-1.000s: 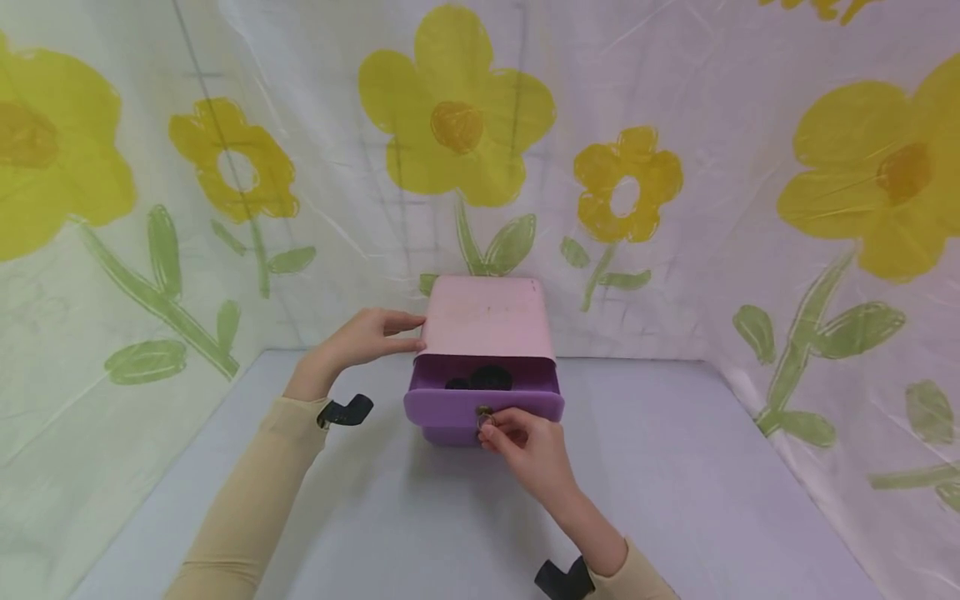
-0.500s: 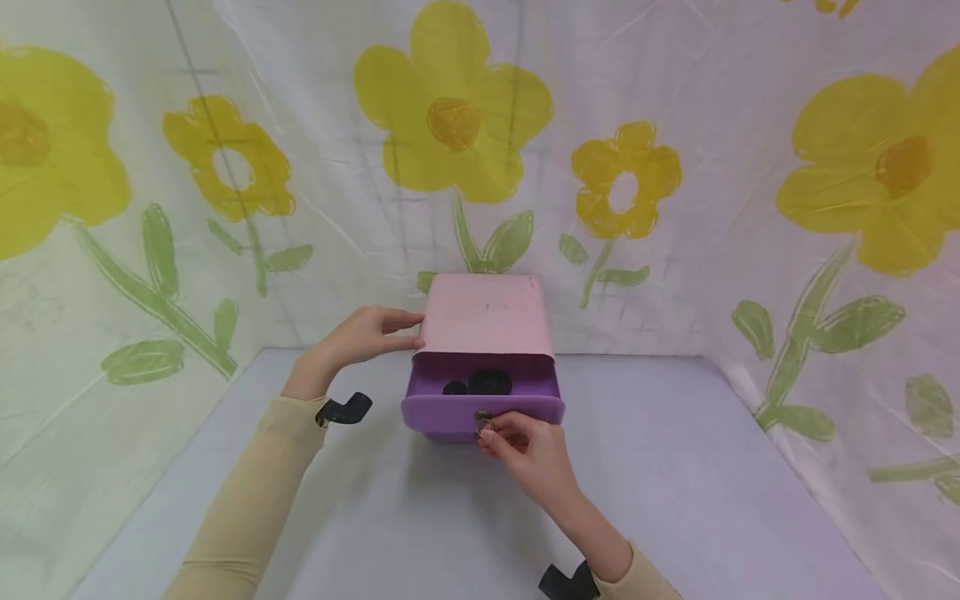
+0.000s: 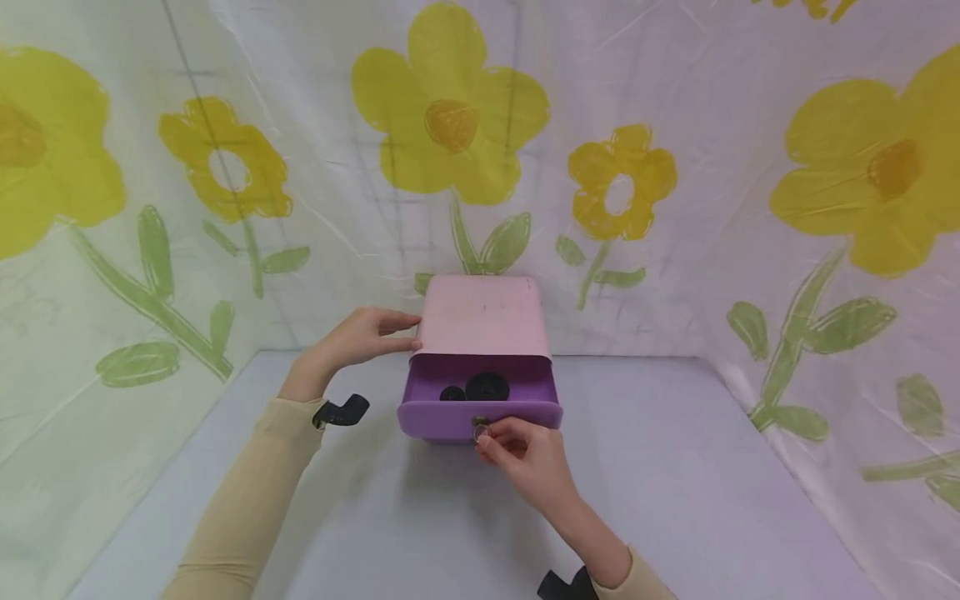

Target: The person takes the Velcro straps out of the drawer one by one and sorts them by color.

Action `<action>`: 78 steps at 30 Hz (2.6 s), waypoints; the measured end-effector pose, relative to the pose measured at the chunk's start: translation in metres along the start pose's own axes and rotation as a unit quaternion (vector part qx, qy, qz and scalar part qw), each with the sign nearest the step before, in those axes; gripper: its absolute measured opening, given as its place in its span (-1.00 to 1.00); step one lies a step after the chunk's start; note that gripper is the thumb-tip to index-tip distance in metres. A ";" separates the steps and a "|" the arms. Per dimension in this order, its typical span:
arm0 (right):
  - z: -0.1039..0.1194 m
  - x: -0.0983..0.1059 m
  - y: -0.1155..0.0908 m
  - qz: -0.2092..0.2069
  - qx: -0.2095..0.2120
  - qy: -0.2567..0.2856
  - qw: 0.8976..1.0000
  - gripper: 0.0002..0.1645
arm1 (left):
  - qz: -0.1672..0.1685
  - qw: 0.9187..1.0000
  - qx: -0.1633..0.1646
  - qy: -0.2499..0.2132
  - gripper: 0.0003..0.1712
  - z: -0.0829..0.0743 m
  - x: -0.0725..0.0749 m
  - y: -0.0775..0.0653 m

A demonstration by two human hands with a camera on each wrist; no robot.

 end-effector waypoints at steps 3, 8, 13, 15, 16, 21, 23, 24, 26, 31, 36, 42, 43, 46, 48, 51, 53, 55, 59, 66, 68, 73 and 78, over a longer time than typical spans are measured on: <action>0.002 0.001 -0.003 -0.001 0.001 0.001 1.000 -0.92 | 0.000 1.000 0.002 0.000 -0.24 0.000 -0.001 0.000; 0.004 0.001 -0.006 -0.002 0.008 0.007 1.000 -0.92 | 0.003 1.000 0.000 0.002 -0.23 -0.001 -0.001 0.000; -0.012 -0.003 -0.006 0.002 0.021 0.014 1.000 -0.94 | 0.002 1.000 0.002 0.001 -0.23 -0.001 0.000 0.000; -0.020 -0.004 -0.006 0.002 0.022 0.016 1.000 -0.95 | 0.001 1.000 0.001 0.000 -0.22 -0.001 0.000 0.000; -0.023 -0.004 -0.006 0.002 0.022 0.017 1.000 -0.94 | 0.001 1.000 0.000 -0.001 -0.22 -0.001 0.001 0.000; -0.027 -0.005 -0.009 0.007 0.019 0.023 1.000 -0.90 | 0.001 1.000 0.002 -0.004 -0.21 -0.001 0.002 -0.001; -0.027 -0.005 -0.011 0.009 0.020 0.025 0.999 -0.90 | 0.001 1.000 0.004 -0.004 -0.22 -0.001 0.001 -0.001; -0.027 -0.006 -0.011 0.009 0.021 0.025 0.999 -0.91 | 0.001 1.000 0.005 -0.004 -0.22 -0.001 0.001 -0.001; -0.024 -0.005 -0.013 0.007 0.026 0.021 0.999 -0.93 | 0.001 1.000 0.005 -0.003 -0.23 -0.001 0.000 -0.001; -0.015 -0.003 -0.013 0.006 0.039 0.012 0.999 -0.96 | 0.002 1.000 0.005 -0.001 -0.24 -0.002 0.000 -0.001; -0.026 -0.005 -0.013 0.013 0.045 0.023 0.999 -0.94 | 0.003 1.000 0.004 0.000 -0.23 -0.001 0.000 -0.001; -0.031 -0.006 -0.014 0.016 0.028 0.024 0.999 -0.91 | 0.000 1.000 -0.004 0.005 -0.23 -0.001 0.000 0.000; -0.031 -0.007 -0.014 0.016 0.024 0.019 0.999 -0.91 | 0.000 1.000 -0.004 0.006 -0.23 -0.001 0.000 0.000; -0.033 -0.009 -0.014 0.014 0.008 0.005 1.000 -0.92 | 0.001 1.000 -0.002 0.006 -0.23 -0.001 0.000 0.000; -0.032 -0.010 -0.014 0.013 -0.002 -0.002 1.000 -0.92 | 0.002 1.000 -0.001 0.006 -0.23 -0.001 0.000 0.000; -0.027 -0.009 -0.014 0.012 -0.012 -0.010 1.000 -0.92 | 0.001 1.000 0.000 0.005 -0.24 -0.001 0.000 0.000; -0.020 -0.007 -0.014 0.011 -0.012 -0.010 1.000 -0.93 | 0.001 1.000 -0.001 0.005 -0.24 -0.001 0.000 0.000; -0.013 -0.006 -0.015 0.010 -0.007 -0.009 1.000 -0.94 | 0.001 1.000 -0.002 0.004 -0.24 -0.002 0.000 0.000; -0.013 -0.005 -0.016 0.008 0.005 -0.012 1.000 -0.95 | 0.002 1.000 -0.001 0.001 -0.24 -0.003 0.001 0.000; -0.036 -0.005 -0.020 -0.002 -0.006 -0.045 0.999 -0.89 | 0.004 1.000 -0.003 -0.004 -0.25 -0.003 0.000 -0.001; -0.039 -0.003 -0.021 -0.006 -0.009 -0.058 0.998 -0.87 | 0.005 1.000 -0.003 -0.003 -0.25 -0.003 0.000 -0.001; -0.038 0.005 -0.024 -0.009 -0.004 -0.085 0.996 -0.85 | 0.007 1.000 0.003 -0.002 -0.24 -0.001 0.000 -0.001; -0.035 0.013 -0.027 0.005 -0.005 -0.083 0.997 -0.86 | 0.008 1.000 0.006 -0.004 -0.24 -0.001 0.000 0.000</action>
Point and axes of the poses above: each hand's wrist, its own y-axis towards the middle knuckle, its own x-axis out of the back of the hand, z = x × y, the point moved 2 cm from there along y, towards the middle knuckle, and after that the axes turned 10 degrees about -y, right-handed, at the moved point
